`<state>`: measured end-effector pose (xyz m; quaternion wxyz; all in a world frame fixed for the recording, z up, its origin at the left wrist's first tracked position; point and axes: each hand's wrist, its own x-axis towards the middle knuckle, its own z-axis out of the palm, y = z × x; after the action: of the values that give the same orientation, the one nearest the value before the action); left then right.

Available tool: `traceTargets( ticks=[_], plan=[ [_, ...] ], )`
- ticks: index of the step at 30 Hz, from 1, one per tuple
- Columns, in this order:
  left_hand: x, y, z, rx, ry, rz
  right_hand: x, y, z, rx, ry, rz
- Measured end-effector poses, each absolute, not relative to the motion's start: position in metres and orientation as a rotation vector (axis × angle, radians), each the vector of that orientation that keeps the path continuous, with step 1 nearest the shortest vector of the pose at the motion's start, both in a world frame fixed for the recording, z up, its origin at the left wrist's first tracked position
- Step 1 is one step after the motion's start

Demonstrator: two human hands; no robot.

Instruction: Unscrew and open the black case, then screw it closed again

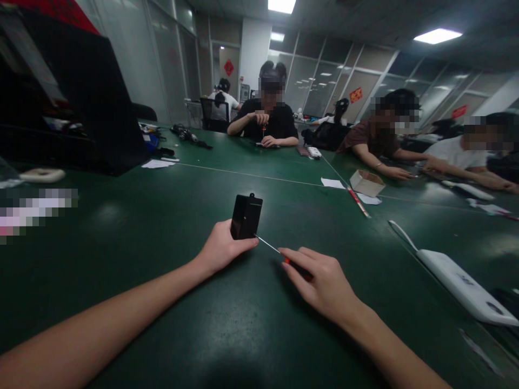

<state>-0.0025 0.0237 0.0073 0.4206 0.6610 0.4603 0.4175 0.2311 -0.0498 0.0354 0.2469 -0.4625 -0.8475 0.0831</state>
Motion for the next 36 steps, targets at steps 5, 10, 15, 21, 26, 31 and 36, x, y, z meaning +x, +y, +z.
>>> traceTargets(
  ticks=[5, 10, 15, 21, 26, 31, 36],
  plan=[
    [-0.002, 0.021, 0.011, 1.740, 1.233, 1.044, 0.226, -0.050, 0.038, -1.333, -2.251, 0.338],
    [0.000, 0.017, 0.011, 1.853, 1.327, 1.056, 0.220, -0.050, 0.043, -1.437, -2.088, 0.678],
    [0.001, 0.016, 0.008, 1.928, 1.374, 1.067, 0.219, -0.050, 0.041, -1.500, -1.884, 1.064],
    [0.002, 0.015, 0.007, 1.973, 1.427, 1.059, 0.216, -0.052, 0.037, -1.465, -2.006, 0.855],
    [0.003, 0.013, 0.007, 1.987, 1.460, 1.073, 0.215, -0.054, 0.030, -1.348, -2.186, 0.455],
    [0.005, 0.012, 0.007, 2.002, 1.506, 1.057, 0.218, -0.057, 0.023, -1.344, -2.391, 0.082],
    [0.006, 0.010, 0.008, 2.025, 1.530, 1.042, 0.219, -0.059, 0.021, -1.341, -2.517, -0.308]
  ],
)
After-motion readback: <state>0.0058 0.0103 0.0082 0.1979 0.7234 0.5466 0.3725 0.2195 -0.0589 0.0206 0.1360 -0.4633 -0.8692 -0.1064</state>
